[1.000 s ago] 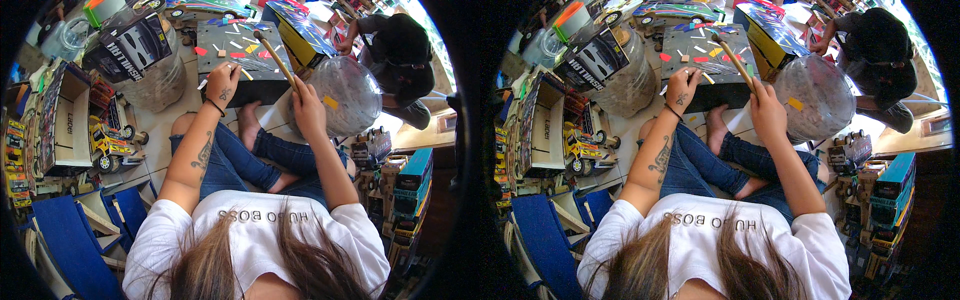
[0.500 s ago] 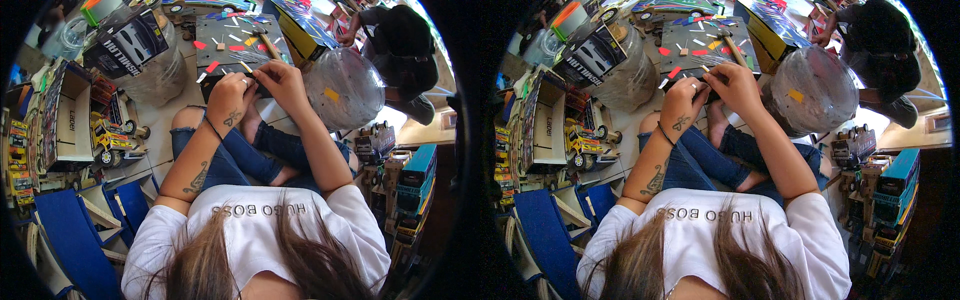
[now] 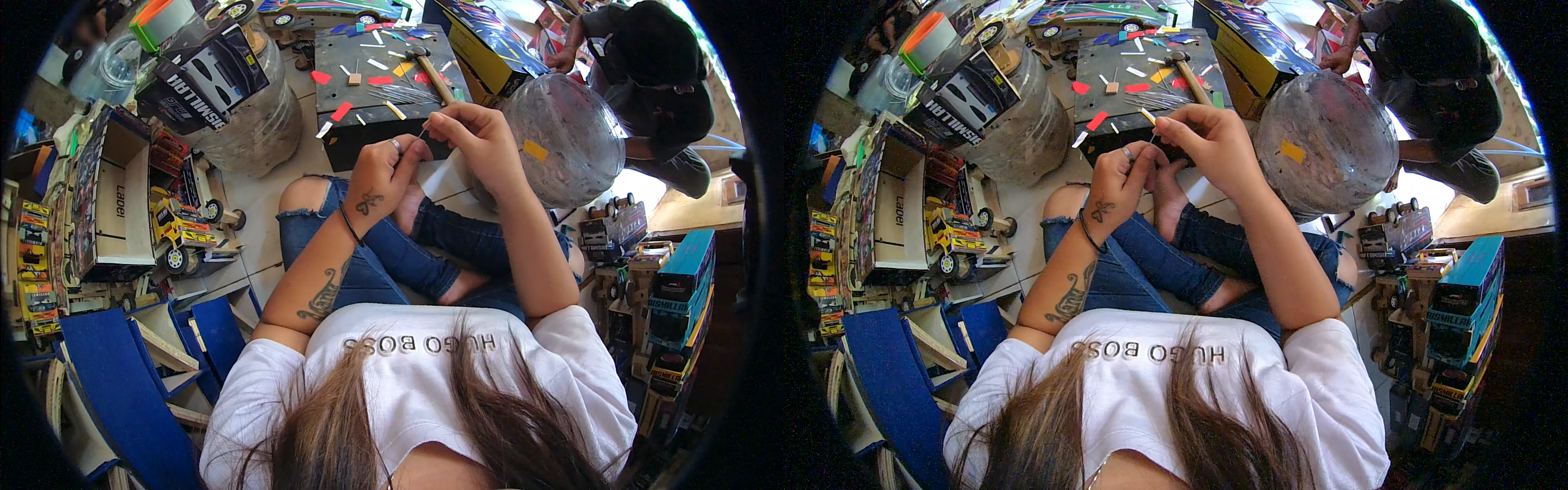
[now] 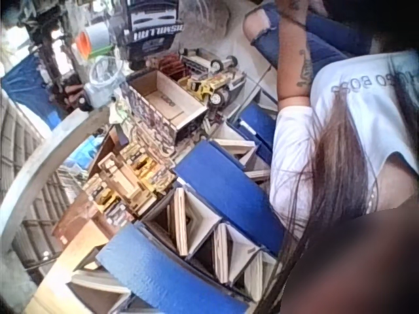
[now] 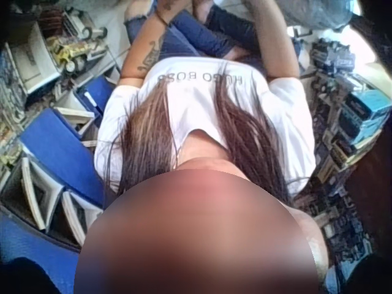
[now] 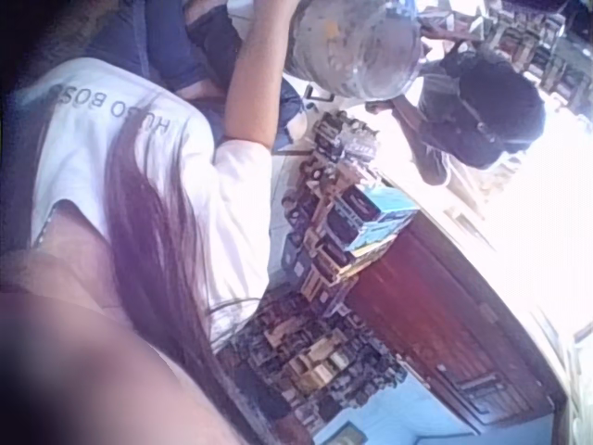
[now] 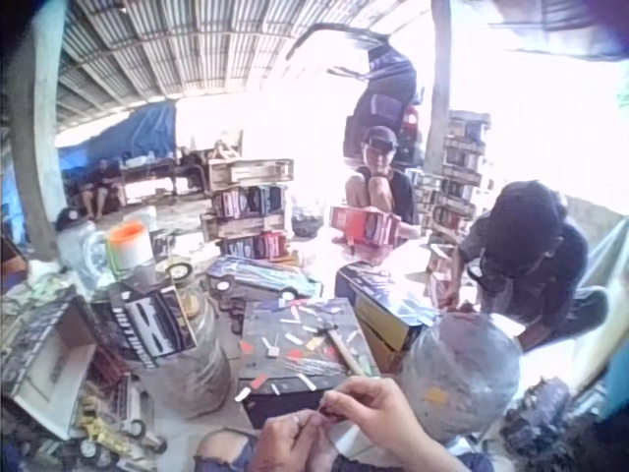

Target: The person sits on the floor and repeatedly places small wooden blocks on a black work surface, then uses a hammer to tap them. They occasionally reach into a large plastic container to retrieve more blocks and continue the process.

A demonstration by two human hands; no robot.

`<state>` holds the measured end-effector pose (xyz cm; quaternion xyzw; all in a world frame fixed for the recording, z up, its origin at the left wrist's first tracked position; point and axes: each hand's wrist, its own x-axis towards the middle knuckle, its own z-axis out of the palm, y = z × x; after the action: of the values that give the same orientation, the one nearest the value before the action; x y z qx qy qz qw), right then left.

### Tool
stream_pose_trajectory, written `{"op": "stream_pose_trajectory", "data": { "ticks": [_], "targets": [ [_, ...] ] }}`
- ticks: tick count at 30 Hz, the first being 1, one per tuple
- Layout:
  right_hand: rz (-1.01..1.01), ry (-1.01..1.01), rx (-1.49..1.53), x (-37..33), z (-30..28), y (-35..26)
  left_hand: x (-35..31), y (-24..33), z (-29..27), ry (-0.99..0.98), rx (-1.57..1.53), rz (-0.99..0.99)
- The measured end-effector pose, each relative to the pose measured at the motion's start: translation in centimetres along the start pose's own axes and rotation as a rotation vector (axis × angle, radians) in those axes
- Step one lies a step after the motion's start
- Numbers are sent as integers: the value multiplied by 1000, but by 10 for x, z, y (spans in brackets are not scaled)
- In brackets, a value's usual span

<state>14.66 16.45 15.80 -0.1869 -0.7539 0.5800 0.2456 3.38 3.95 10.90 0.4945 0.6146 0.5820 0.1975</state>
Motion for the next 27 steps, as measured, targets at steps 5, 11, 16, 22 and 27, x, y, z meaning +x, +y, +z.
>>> {"op": "stream_pose_trajectory", "data": {
  "ticks": [5, 11, 16, 22, 27],
  "targets": [
    [58, -52, 107, -2, -3, -6, 0, -2, -5, -98, -99, 7],
    [-22, -13, 26, 1, 2, 4, 6, -21, -3, -117, -191, 25],
    [-148, 56, -530, 33, -9, 20, 39, -42, -7, -29, -4, 119],
    [-94, 195, -1120, 53, -21, 68, 69, -79, -22, 101, 280, 121],
    [287, 103, -1184, 50, -29, 113, 73, -106, -17, 255, 453, 214]
  ]
}}
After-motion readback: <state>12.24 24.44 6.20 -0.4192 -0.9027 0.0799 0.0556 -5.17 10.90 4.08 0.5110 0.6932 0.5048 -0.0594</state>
